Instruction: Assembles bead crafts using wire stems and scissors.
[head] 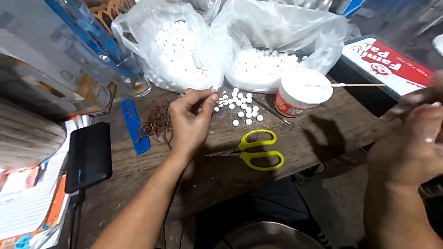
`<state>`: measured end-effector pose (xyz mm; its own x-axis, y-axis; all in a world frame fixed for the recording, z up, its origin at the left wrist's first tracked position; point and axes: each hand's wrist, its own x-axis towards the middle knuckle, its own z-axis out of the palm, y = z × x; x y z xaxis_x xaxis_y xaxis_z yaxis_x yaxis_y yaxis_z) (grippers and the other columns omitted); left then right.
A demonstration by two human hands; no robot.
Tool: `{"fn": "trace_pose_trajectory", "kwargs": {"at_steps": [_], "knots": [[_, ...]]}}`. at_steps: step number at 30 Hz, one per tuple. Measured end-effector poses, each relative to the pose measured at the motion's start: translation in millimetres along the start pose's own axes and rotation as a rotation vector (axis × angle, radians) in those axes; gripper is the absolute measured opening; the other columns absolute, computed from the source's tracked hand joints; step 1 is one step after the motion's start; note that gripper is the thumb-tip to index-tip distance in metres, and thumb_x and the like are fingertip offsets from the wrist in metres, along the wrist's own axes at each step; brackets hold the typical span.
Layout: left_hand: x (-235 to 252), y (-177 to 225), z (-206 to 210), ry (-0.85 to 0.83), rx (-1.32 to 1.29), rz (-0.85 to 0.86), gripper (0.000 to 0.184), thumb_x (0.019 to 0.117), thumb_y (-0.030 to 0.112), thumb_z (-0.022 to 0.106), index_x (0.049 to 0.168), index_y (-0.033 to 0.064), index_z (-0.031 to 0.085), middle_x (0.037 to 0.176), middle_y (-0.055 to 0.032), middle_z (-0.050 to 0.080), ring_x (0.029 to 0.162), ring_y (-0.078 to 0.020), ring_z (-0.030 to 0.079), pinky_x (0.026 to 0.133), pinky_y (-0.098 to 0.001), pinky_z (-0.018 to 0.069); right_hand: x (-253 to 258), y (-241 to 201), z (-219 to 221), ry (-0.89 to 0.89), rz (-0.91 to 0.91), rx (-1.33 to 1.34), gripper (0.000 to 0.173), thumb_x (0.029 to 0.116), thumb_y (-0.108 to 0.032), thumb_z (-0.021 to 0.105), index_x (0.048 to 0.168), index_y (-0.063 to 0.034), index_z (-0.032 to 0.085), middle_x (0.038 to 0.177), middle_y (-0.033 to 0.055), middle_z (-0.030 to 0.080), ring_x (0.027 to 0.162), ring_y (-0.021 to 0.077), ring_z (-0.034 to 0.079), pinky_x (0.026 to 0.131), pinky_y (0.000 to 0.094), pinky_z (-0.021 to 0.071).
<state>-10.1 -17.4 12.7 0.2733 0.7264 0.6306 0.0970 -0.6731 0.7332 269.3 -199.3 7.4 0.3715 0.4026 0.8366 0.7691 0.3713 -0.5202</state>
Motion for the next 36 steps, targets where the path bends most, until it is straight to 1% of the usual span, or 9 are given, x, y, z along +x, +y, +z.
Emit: {"fn": "trace_pose_trajectory", "kwargs": {"at_steps": [2, 5, 8, 11, 21, 29, 32, 33, 36], "knots": [[2, -1, -2, 0.018, -0.036, -0.058, 0.01, 0.097, 0.004, 0.064, 0.099, -0.0024, 0.071, 0.086, 0.0034, 0.065, 0.071, 0.0072, 0.06, 0.066, -0.0094, 0.0522, 2, -31, 32, -0.173, -0.104, 0.052, 0.021, 0.1042, -0.029, 0.059, 0.116, -0.0154, 0.07, 0.108, -0.0147, 0.066, 0.101, -0.006, 0.061, 0.088, 0.0167, 0.052], [4, -6, -7, 0.039, -0.032, -0.078, 0.009, 0.0972, 0.004, 0.063, 0.099, -0.0018, 0.07, 0.088, 0.003, 0.065, 0.074, 0.007, 0.06, 0.069, -0.0097, 0.0516, 14, -44, 88, -0.442, -0.169, 0.101, 0.018, 0.0985, -0.012, 0.062, 0.101, 0.0017, 0.074, 0.093, 0.0047, 0.071, 0.087, 0.0006, 0.065, 0.08, 0.0163, 0.0541], [2, -10, -12, 0.052, 0.0, -0.098, 0.008, 0.0963, 0.003, 0.062, 0.095, -0.0013, 0.07, 0.091, 0.0011, 0.063, 0.083, 0.0064, 0.058, 0.072, -0.0086, 0.0473, 32, -35, 136, -0.697, -0.12, -0.022, 0.02, 0.0989, -0.012, 0.06, 0.101, -0.0009, 0.076, 0.087, 0.0104, 0.071, 0.074, 0.0139, 0.066, 0.069, 0.0295, 0.0543], [2, -11, -15, 0.033, 0.036, -0.171, 0.008, 0.0971, 0.004, 0.062, 0.094, 0.0003, 0.068, 0.092, 0.0002, 0.063, 0.084, 0.0049, 0.057, 0.071, -0.0098, 0.0451, 46, -26, 171, -0.906, -0.037, -0.091, 0.016, 0.097, -0.009, 0.063, 0.1, -0.0003, 0.076, 0.088, 0.0152, 0.069, 0.08, 0.0269, 0.067, 0.075, 0.0472, 0.0531], [-3, -15, -11, 0.018, 0.086, -0.195, 0.009, 0.0975, 0.004, 0.062, 0.092, 0.0007, 0.069, 0.097, -0.0063, 0.063, 0.085, -0.0015, 0.06, 0.07, -0.0131, 0.0489, 50, -21, 206, -1.101, -0.042, -0.221, 0.011, 0.0915, -0.005, 0.069, 0.098, -0.0014, 0.077, 0.094, 0.0195, 0.07, 0.091, 0.0388, 0.068, 0.077, 0.0589, 0.0514], [-6, -19, -8, 0.025, 0.071, -0.166, 0.007, 0.0945, 0.001, 0.064, 0.09, 0.0014, 0.07, 0.096, -0.0048, 0.062, 0.081, 0.0013, 0.058, 0.066, -0.0099, 0.0465, 42, -8, 203, -0.955, -0.126, -0.034, 0.009, 0.0869, -0.006, 0.071, 0.091, 0.002, 0.073, 0.089, 0.0186, 0.068, 0.083, 0.0341, 0.067, 0.073, 0.0525, 0.0527], [-6, -18, -6, 0.021, 0.06, -0.147, 0.007, 0.094, 0.0, 0.064, 0.089, 0.0002, 0.069, 0.097, -0.006, 0.061, 0.079, 0.0018, 0.057, 0.065, -0.0091, 0.0469, 48, -13, 193, -0.835, 0.078, 0.183, 0.011, 0.083, -0.006, 0.072, 0.093, -0.0018, 0.07, 0.084, 0.0048, 0.069, 0.072, 0.0059, 0.066, 0.069, 0.0229, 0.0571], [-7, -18, -6, 0.008, 0.074, -0.132, 0.007, 0.0942, 0.001, 0.064, 0.089, 0.0006, 0.068, 0.099, -0.0066, 0.06, 0.079, 0.0011, 0.058, 0.066, -0.0097, 0.048, 49, -16, 191, -0.821, 0.183, 0.29, 0.013, 0.0822, -0.001, 0.074, 0.093, -0.0023, 0.068, 0.083, 0.0019, 0.07, 0.071, 0.0011, 0.068, 0.068, 0.0177, 0.0583], [-8, -15, -7, -0.044, 0.144, -0.059, 0.009, 0.0958, 0.004, 0.062, 0.091, -0.0005, 0.068, 0.108, -0.0102, 0.059, 0.088, -0.0034, 0.06, 0.073, -0.0136, 0.0516, 50, -16, 189, -0.811, 0.357, 0.532, 0.016, 0.0813, 0.009, 0.071, 0.09, -0.0046, 0.066, 0.077, -0.0028, 0.071, 0.066, 0.0014, 0.069, 0.066, 0.0187, 0.0608]]}}
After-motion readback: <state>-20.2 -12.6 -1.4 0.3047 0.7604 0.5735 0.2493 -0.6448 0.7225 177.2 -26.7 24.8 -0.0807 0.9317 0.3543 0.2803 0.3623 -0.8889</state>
